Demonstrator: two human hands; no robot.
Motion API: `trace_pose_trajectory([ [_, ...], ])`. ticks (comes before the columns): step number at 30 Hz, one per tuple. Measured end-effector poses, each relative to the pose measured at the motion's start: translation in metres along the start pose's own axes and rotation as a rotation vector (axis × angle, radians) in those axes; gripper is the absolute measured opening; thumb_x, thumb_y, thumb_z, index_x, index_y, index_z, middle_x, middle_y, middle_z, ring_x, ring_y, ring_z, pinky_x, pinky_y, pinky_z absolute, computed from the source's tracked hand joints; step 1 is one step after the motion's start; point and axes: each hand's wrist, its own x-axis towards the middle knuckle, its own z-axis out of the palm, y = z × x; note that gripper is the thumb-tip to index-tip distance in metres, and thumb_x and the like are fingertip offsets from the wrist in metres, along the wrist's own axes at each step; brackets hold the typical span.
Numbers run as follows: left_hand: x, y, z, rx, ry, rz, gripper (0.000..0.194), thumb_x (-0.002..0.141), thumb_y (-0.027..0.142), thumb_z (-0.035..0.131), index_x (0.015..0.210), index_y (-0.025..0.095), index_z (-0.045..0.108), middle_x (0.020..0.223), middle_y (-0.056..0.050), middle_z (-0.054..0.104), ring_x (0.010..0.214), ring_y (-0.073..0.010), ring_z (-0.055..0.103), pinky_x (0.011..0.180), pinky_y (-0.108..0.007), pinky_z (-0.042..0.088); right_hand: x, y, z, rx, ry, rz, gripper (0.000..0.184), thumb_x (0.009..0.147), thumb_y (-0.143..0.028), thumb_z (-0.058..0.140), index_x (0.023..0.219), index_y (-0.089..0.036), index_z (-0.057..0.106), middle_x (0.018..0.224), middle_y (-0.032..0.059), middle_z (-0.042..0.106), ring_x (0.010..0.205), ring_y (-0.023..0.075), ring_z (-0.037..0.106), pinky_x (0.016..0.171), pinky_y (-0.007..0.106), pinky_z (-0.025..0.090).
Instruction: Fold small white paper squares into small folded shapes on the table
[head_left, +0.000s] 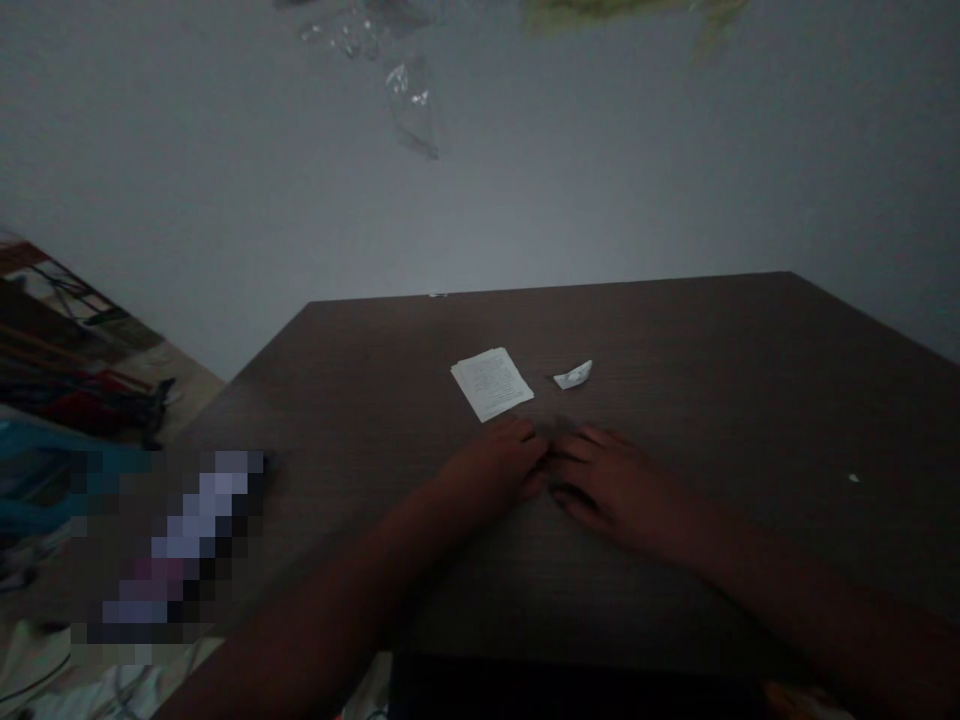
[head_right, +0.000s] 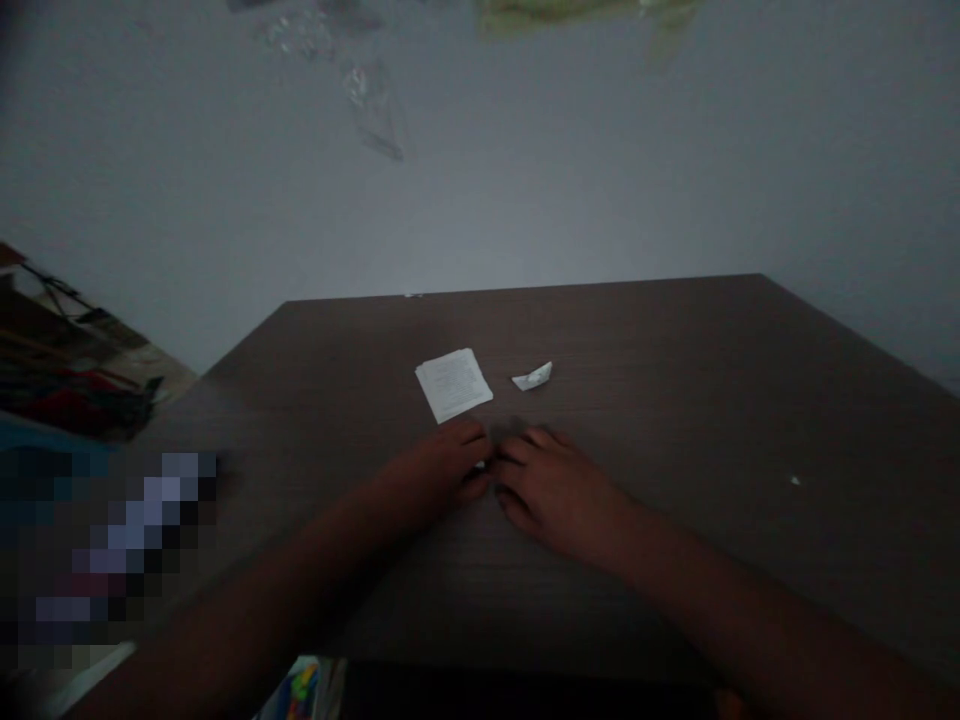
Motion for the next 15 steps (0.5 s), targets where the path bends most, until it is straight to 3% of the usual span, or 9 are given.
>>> trace_pose_trajectory([
  [4,0.001,-0.001,0.004,-0.005,0.024,0.025,0.012,0.11,0.01,0.075,0.121,0.014,0.079,0.128,-0.014,0.081,0.123,-0.0341,0.079,0.11,-0.042,0.063,0.003,0.006,0.004,0.06,0.062,0.018,0.016,0.111,-0.018,0.076,0.124,-0.023,0.084,0.133,0.0133,0.084,0.124,0.0368,0.075,0.11,0.058,0.063],
  [7,0.002,-0.008,0.009,-0.133,0.065,0.014,0.01,0.11,0.009,0.072,0.112,0.016,0.077,0.12,-0.012,0.081,0.115,-0.0314,0.079,0.105,-0.041,0.063,0.006,0.01,0.007,0.119,0.109,0.045,0.015,0.109,-0.015,0.077,0.122,-0.022,0.082,0.127,0.0133,0.085,0.122,0.0365,0.076,0.109,0.057,0.063],
  [15,0.007,-0.021,0.015,-0.365,0.143,-0.017,0.012,0.11,0.018,0.071,0.107,0.02,0.082,0.102,-0.004,0.083,0.095,-0.0234,0.077,0.09,-0.035,0.06,0.012,0.016,0.011,0.304,0.199,0.141,0.013,0.107,-0.013,0.076,0.106,-0.025,0.074,0.107,0.0056,0.082,0.105,0.0274,0.076,0.1,0.044,0.059],
])
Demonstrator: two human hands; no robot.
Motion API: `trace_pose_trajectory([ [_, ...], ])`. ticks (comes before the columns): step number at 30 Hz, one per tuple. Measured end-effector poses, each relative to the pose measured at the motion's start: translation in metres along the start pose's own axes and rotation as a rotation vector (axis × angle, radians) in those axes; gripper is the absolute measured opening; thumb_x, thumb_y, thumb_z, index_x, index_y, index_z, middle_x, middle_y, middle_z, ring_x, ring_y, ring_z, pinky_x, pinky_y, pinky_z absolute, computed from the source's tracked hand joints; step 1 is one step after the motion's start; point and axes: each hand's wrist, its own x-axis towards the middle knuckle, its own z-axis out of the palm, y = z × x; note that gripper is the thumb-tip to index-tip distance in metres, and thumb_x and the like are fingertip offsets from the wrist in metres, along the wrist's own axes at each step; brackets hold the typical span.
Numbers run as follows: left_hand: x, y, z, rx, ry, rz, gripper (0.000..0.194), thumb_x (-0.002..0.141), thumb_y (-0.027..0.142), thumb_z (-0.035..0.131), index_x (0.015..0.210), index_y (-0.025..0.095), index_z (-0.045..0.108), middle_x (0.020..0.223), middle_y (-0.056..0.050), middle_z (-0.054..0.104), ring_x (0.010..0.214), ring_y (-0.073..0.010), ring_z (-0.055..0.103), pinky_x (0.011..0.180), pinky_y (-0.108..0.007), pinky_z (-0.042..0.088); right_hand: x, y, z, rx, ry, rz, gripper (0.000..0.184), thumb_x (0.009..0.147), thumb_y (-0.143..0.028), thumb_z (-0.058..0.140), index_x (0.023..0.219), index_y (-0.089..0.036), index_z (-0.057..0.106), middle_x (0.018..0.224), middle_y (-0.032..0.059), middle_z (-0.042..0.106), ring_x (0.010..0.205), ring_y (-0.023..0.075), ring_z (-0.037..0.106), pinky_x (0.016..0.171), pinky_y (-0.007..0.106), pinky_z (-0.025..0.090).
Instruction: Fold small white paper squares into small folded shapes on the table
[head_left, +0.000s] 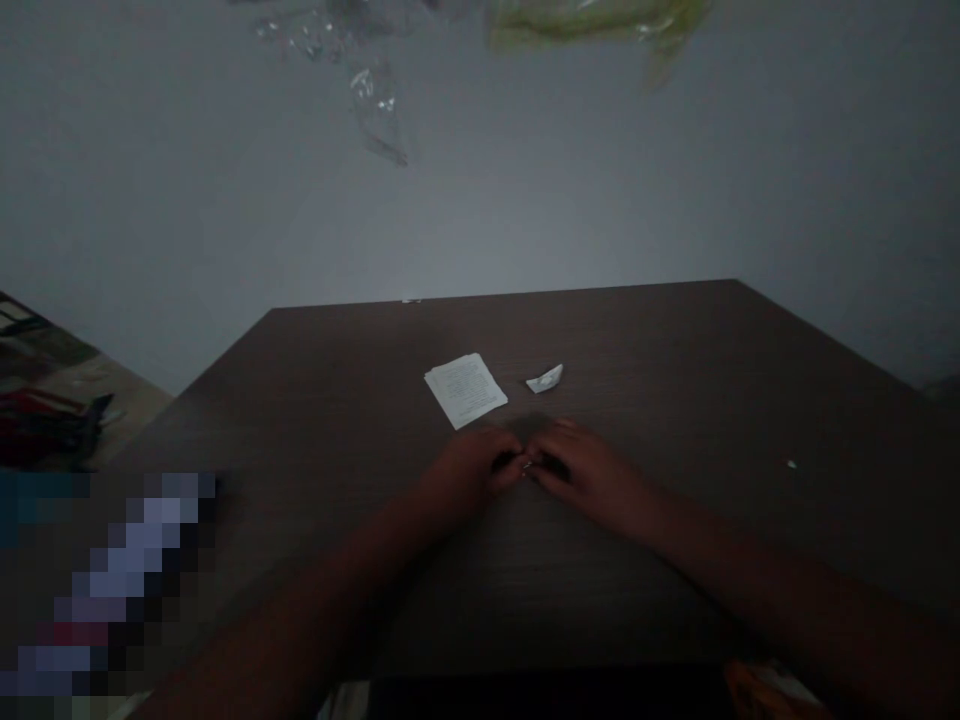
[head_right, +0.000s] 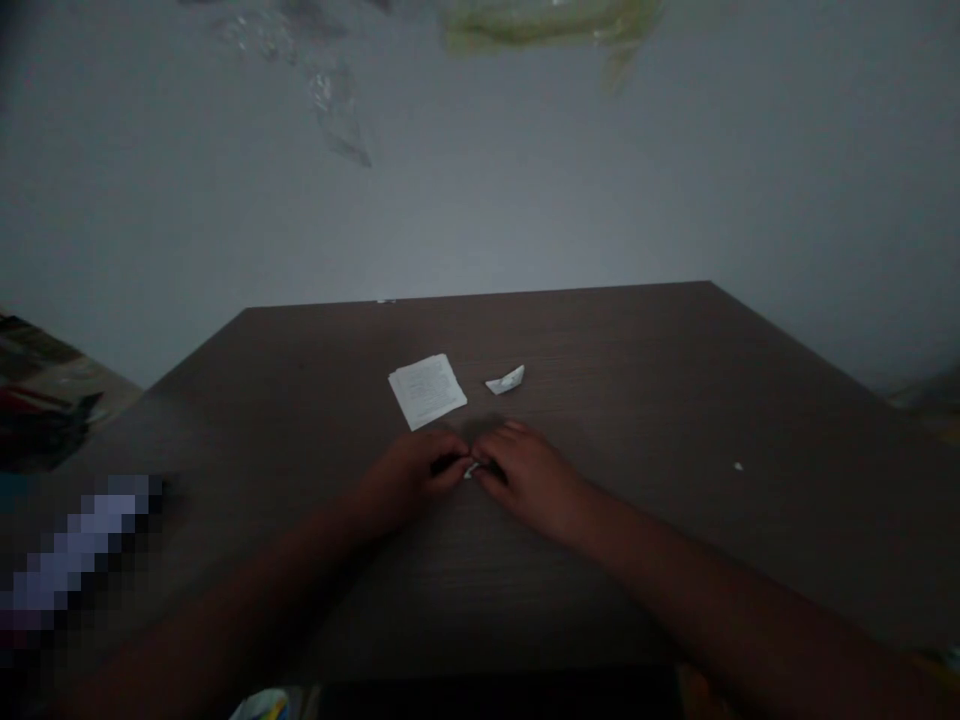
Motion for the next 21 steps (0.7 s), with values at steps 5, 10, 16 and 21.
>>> trace_pose_trajectory([
  [5,-0.001,0.0,-0.006,-0.106,0.028,-0.063,0.02,0.114,0.028,0.069,0.105,0.022,0.086,0.095,-0.004,0.084,0.089,-0.0221,0.075,0.086,-0.033,0.06,0.004,0.002,-0.001,0.171,0.016,0.095,0.011,0.106,-0.017,0.078,0.102,-0.026,0.074,0.103,0.0036,0.081,0.099,0.0251,0.074,0.092,0.039,0.057],
  [10,-0.003,0.003,-0.009,-0.178,0.026,-0.126,0.013,0.107,0.031,0.078,0.101,0.024,0.087,0.096,-0.002,0.084,0.092,-0.0232,0.076,0.087,-0.034,0.059,0.007,-0.001,-0.002,0.304,0.034,0.179,0.011,0.106,-0.018,0.078,0.099,-0.026,0.076,0.099,0.0027,0.08,0.096,0.0238,0.074,0.091,0.038,0.055],
  [16,-0.004,0.008,-0.009,-0.156,0.033,-0.176,0.017,0.109,0.03,0.075,0.096,0.024,0.084,0.092,-0.001,0.081,0.09,-0.0235,0.076,0.09,-0.035,0.058,0.008,-0.006,-0.003,0.348,0.029,0.188,0.011,0.107,-0.018,0.077,0.099,-0.025,0.075,0.1,0.0029,0.08,0.098,0.0242,0.073,0.093,0.038,0.055],
  [21,-0.007,0.01,0.001,0.008,0.05,-0.129,0.015,0.109,0.021,0.07,0.095,0.024,0.076,0.1,-0.003,0.079,0.1,-0.0257,0.076,0.097,-0.038,0.061,0.007,-0.003,0.004,0.231,0.038,0.122,0.016,0.106,-0.011,0.071,0.1,-0.025,0.071,0.1,0.0029,0.078,0.098,0.0247,0.071,0.093,0.04,0.056],
])
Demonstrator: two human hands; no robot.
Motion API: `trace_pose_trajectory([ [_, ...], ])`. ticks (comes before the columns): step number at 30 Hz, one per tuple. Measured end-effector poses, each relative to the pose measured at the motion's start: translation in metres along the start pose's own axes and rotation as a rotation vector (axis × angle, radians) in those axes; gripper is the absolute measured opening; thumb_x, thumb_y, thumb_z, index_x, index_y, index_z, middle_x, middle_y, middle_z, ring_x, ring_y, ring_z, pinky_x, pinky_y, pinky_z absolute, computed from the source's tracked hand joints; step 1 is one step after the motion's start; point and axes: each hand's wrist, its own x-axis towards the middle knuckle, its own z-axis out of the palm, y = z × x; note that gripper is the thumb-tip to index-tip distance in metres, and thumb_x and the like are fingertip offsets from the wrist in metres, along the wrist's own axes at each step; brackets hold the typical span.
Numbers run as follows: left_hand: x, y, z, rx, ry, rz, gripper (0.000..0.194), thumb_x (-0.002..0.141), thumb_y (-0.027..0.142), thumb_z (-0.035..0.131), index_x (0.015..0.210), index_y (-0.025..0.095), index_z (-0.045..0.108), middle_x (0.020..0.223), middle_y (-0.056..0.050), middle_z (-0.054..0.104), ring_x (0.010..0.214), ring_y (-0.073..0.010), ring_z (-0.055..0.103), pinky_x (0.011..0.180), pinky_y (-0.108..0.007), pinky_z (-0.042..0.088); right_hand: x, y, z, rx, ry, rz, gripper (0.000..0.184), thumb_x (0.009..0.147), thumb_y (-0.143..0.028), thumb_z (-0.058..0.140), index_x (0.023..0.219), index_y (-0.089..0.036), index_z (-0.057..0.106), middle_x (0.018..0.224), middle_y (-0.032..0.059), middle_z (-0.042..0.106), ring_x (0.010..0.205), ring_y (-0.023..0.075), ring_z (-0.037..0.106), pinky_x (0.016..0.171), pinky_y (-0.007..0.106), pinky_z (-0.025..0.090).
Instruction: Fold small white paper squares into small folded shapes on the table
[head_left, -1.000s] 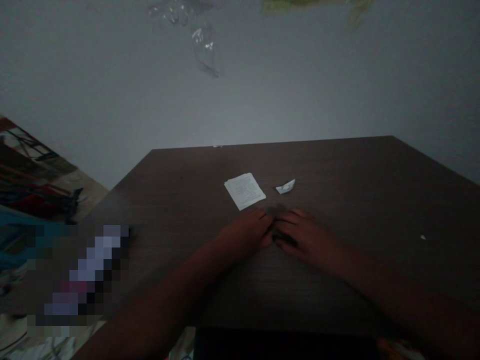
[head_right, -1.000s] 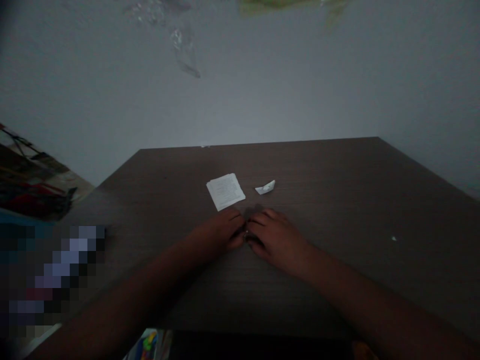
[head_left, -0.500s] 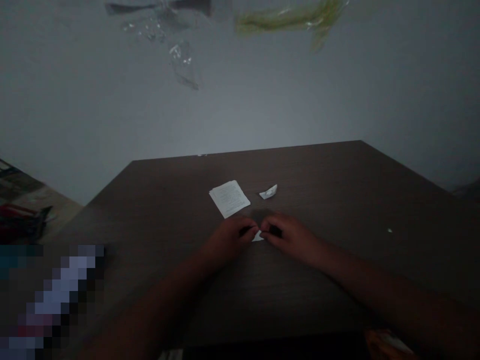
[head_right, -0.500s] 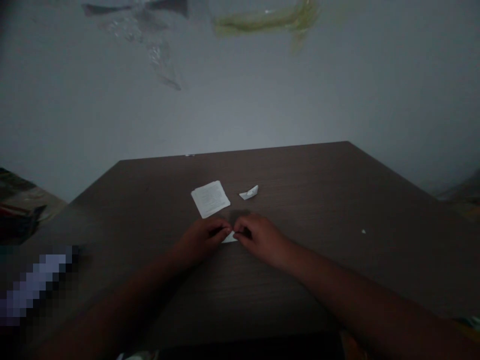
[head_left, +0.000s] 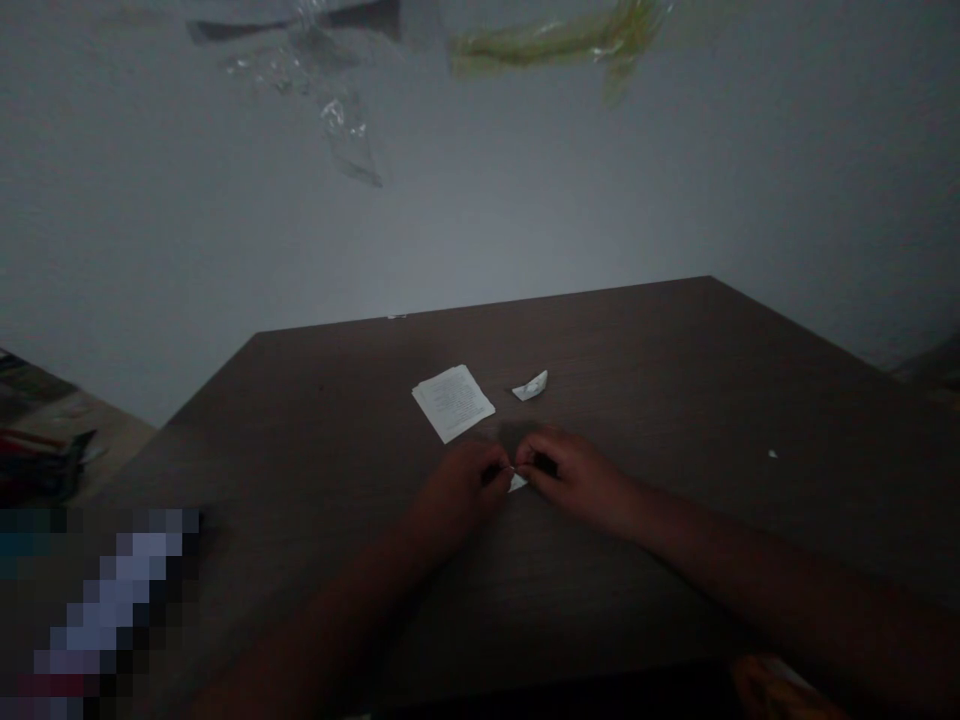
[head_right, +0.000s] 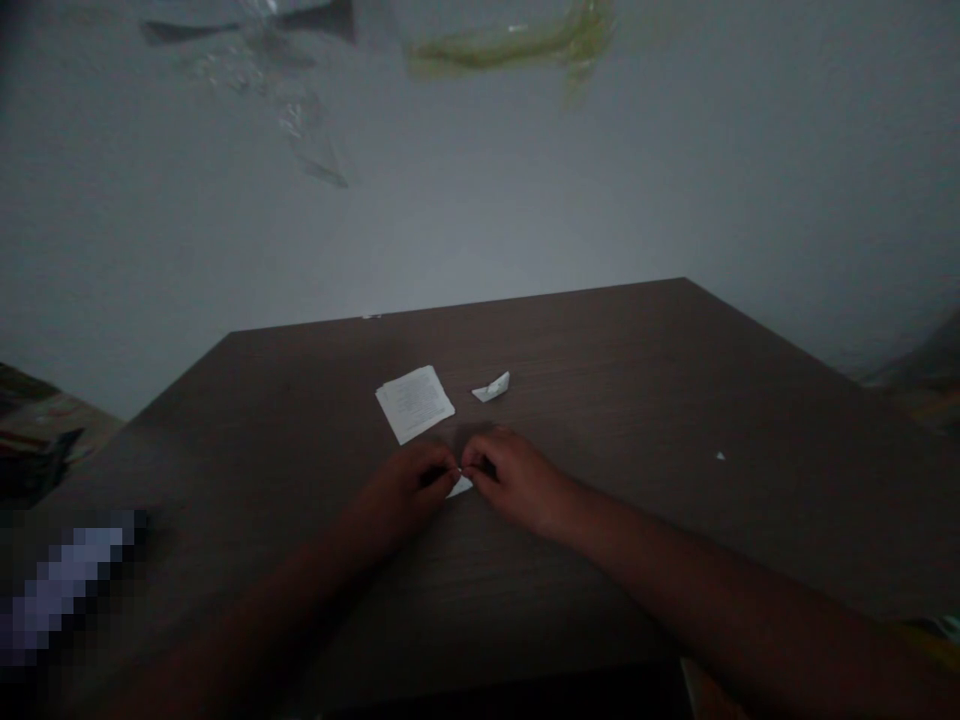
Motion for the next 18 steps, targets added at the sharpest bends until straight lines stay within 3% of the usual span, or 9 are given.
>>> trace_pose_trajectory([
  [4,0.0,0.001,0.006,0.161,0.01,0.017,0.017,0.107,0.013,0.068,0.094,0.023,0.072,0.104,-0.005,0.075,0.105,-0.0271,0.075,0.099,-0.041,0.063,0.0,0.006,0.007,-0.168,0.006,-0.098,0.018,0.106,-0.008,0.073,0.102,-0.025,0.07,0.102,0.0041,0.078,0.1,0.0256,0.07,0.095,0.041,0.057],
  [9,0.001,0.0,0.009,0.24,0.048,-0.023,0.02,0.106,0.012,0.067,0.089,0.022,0.066,0.102,-0.007,0.072,0.107,-0.0304,0.074,0.101,-0.046,0.064,-0.003,0.006,0.006,-0.368,-0.06,-0.181,0.016,0.111,-0.011,0.073,0.105,-0.023,0.081,0.108,0.0082,0.08,0.108,0.029,0.072,0.101,0.046,0.06],
  [14,0.003,-0.009,0.002,0.2,0.046,0.023,0.015,0.099,0.007,0.074,0.101,0.022,0.073,0.116,-0.008,0.078,0.112,-0.0286,0.078,0.104,-0.042,0.067,-0.007,0.0,-0.002,-0.494,-0.124,-0.164,0.021,0.113,-0.012,0.073,0.117,-0.024,0.091,0.114,0.0102,0.085,0.11,0.0307,0.076,0.106,0.05,0.061],
  [18,0.005,-0.013,-0.004,0.13,-0.032,0.143,0.02,0.1,0.005,0.073,0.106,0.022,0.08,0.12,-0.008,0.082,0.118,-0.0281,0.079,0.112,-0.044,0.067,-0.004,0.0,-0.006,-0.496,-0.115,-0.118,0.02,0.114,-0.014,0.072,0.113,-0.022,0.091,0.113,0.0114,0.086,0.111,0.032,0.076,0.106,0.052,0.062],
])
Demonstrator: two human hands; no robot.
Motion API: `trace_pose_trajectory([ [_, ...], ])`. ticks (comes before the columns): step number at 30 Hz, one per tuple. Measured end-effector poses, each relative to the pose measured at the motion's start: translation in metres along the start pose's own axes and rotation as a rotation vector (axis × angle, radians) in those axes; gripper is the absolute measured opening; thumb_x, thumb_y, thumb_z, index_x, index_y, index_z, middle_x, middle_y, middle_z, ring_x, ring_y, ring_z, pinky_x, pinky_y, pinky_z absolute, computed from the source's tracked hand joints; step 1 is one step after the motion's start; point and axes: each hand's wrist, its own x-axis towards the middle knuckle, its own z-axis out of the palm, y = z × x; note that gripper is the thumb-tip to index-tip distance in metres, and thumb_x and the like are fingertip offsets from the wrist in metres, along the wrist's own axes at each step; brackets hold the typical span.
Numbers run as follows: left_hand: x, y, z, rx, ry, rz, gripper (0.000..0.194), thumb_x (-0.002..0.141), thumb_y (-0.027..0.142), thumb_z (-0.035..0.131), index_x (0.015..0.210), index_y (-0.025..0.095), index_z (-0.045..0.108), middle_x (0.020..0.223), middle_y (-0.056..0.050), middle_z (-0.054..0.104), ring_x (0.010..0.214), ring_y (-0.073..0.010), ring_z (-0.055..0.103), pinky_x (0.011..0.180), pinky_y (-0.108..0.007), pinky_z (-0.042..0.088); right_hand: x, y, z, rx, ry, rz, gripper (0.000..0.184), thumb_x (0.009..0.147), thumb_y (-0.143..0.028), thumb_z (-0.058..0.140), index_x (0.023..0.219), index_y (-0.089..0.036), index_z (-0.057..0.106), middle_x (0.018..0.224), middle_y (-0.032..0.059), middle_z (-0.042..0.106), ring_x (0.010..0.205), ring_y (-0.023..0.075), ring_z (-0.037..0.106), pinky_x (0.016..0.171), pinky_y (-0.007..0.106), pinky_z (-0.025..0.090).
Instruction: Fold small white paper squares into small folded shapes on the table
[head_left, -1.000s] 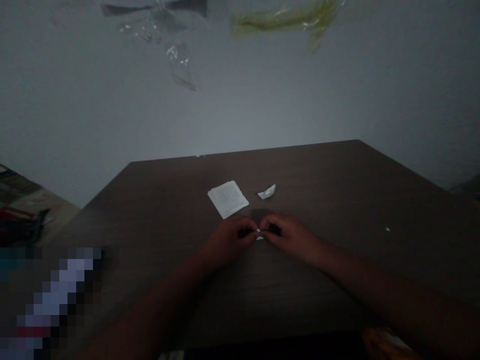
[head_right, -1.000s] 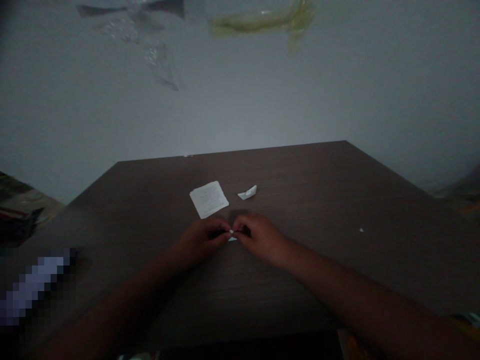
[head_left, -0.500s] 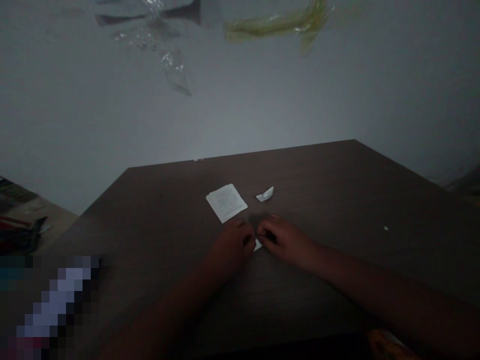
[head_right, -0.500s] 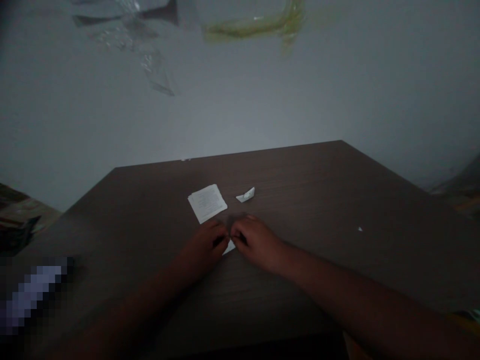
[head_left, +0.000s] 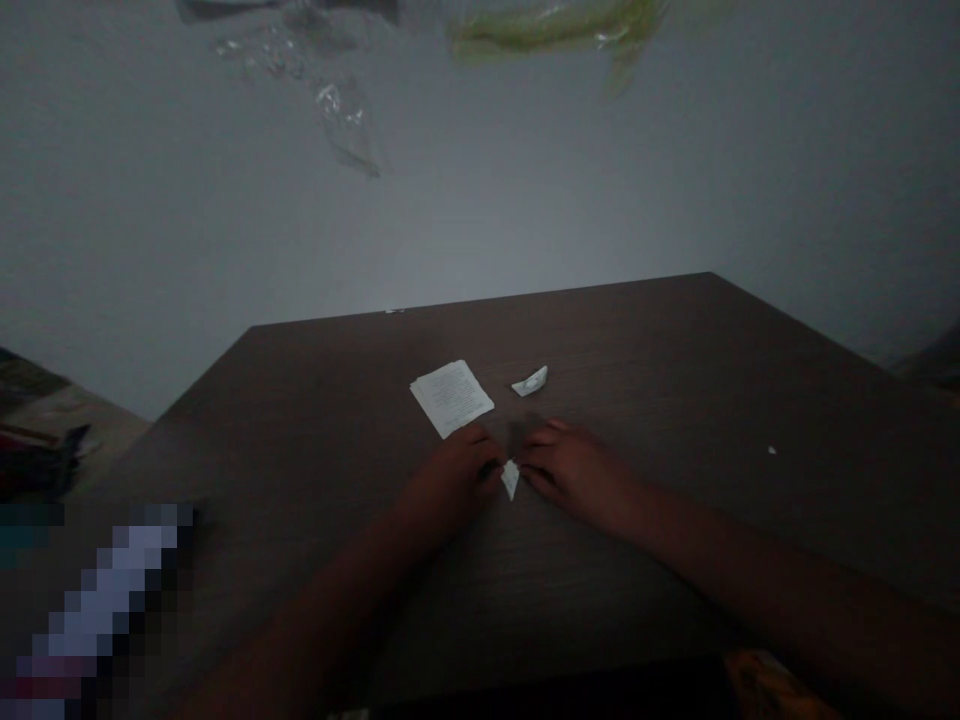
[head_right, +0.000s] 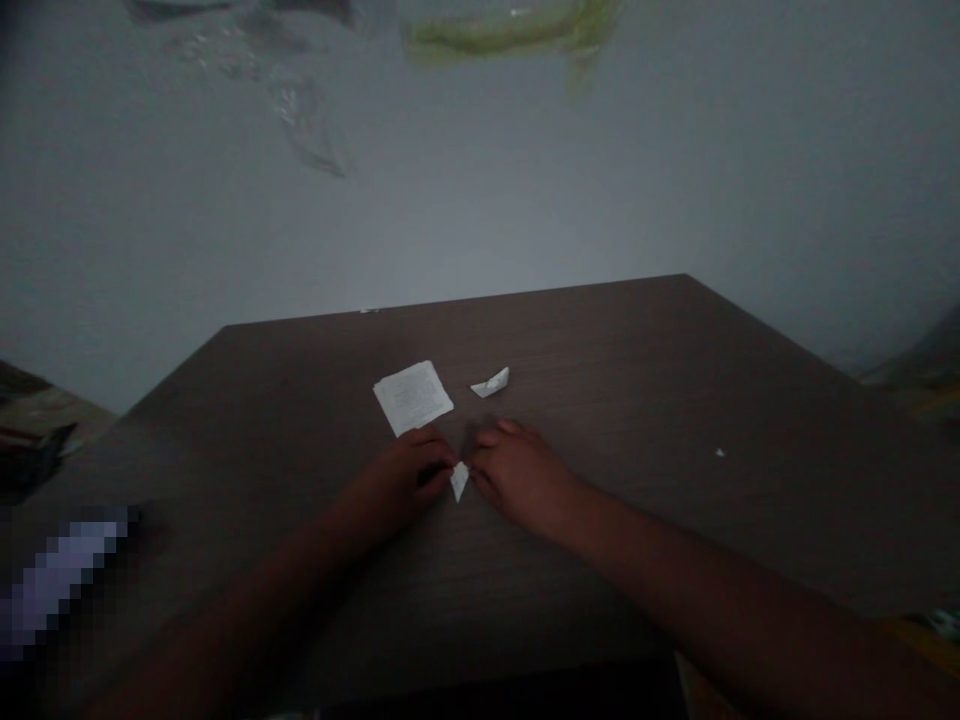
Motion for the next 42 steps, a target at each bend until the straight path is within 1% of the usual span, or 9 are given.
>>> trace_pose_trajectory([
  [7,-0.005,0.019,0.0,0.11,-0.035,-0.053,0.004,0.102,0.019,0.082,0.105,0.021,0.082,0.122,-0.011,0.081,0.117,-0.0323,0.079,0.11,-0.05,0.068,0.003,-0.001,0.003,0.048,0.01,0.042,0.014,0.112,-0.016,0.077,0.109,-0.022,0.09,0.113,0.0102,0.086,0.109,0.0304,0.077,0.105,0.05,0.061],
  [12,-0.007,0.023,0.0,0.107,-0.032,-0.063,0.011,0.1,0.024,0.088,0.109,0.024,0.083,0.126,-0.01,0.08,0.123,-0.0345,0.078,0.117,-0.053,0.067,0.003,0.0,0.004,0.056,0.023,0.059,0.006,0.108,-0.02,0.085,0.105,-0.022,0.09,0.111,0.0104,0.086,0.11,0.0316,0.077,0.105,0.051,0.06],
  [17,-0.007,0.026,0.001,0.123,-0.055,-0.081,0.014,0.101,0.026,0.089,0.113,0.022,0.084,0.128,-0.013,0.08,0.125,-0.0378,0.077,0.116,-0.058,0.067,0.006,0.002,0.002,0.148,0.052,0.034,0.007,0.105,-0.016,0.087,0.106,-0.022,0.09,0.106,0.0076,0.085,0.102,0.0272,0.078,0.107,0.049,0.06],
  [20,-0.008,0.029,-0.001,0.136,-0.062,-0.085,0.019,0.1,0.027,0.092,0.116,0.022,0.084,0.132,-0.015,0.08,0.129,-0.0398,0.077,0.118,-0.06,0.066,0.006,0.002,0.002,0.148,0.055,0.048,0.005,0.104,-0.017,0.087,0.106,-0.021,0.09,0.108,0.009,0.085,0.105,0.0287,0.078,0.107,0.049,0.06],
  [26,-0.011,0.031,-0.01,0.124,-0.124,-0.057,0.027,0.096,0.023,0.095,0.12,0.021,0.084,0.132,-0.013,0.079,0.13,-0.0372,0.077,0.117,-0.056,0.067,0.002,0.002,0.002,0.108,0.027,0.063,0.007,0.102,-0.026,0.092,0.106,-0.023,0.088,0.111,0.0091,0.082,0.111,0.0312,0.075,0.103,0.049,0.059],
  [31,-0.016,0.032,-0.012,0.139,-0.12,-0.05,0.027,0.095,0.023,0.09,0.121,0.021,0.083,0.132,-0.014,0.079,0.127,-0.0373,0.078,0.113,-0.055,0.068,-0.001,-0.004,0.001,0.075,0.006,0.104,0.017,0.1,-0.031,0.095,0.11,-0.023,0.085,0.118,0.0118,0.081,0.119,0.036,0.074,0.104,0.052,0.06],
  [37,-0.014,0.035,-0.012,0.162,-0.123,-0.049,0.01,0.102,0.017,0.076,0.109,0.019,0.082,0.123,-0.014,0.079,0.12,-0.0347,0.077,0.11,-0.052,0.068,-0.005,-0.016,0.002,0.034,0.01,0.167,0.043,0.089,-0.043,0.105,0.116,-0.019,0.081,0.129,0.0177,0.078,0.127,0.0437,0.071,0.106,0.059,0.06],
  [39,-0.011,0.036,-0.011,0.169,-0.139,-0.073,0.012,0.106,0.015,0.07,0.108,0.018,0.082,0.123,-0.014,0.079,0.119,-0.0335,0.077,0.111,-0.052,0.067,-0.005,-0.011,0.0,0.074,0.018,0.14,0.041,0.089,-0.042,0.104,0.116,-0.02,0.081,0.128,0.0168,0.078,0.126,0.0422,0.071,0.105,0.058,0.06],
  [42,-0.007,0.037,-0.009,0.17,-0.135,-0.117,0.011,0.111,0.017,0.071,0.11,0.018,0.082,0.125,-0.014,0.079,0.12,-0.0343,0.078,0.111,-0.054,0.068,-0.001,0.003,-0.002,0.189,0.029,0.055,0.026,0.096,-0.031,0.097,0.116,-0.023,0.082,0.124,0.0116,0.08,0.124,0.0356,0.073,0.107,0.051,0.059],
])
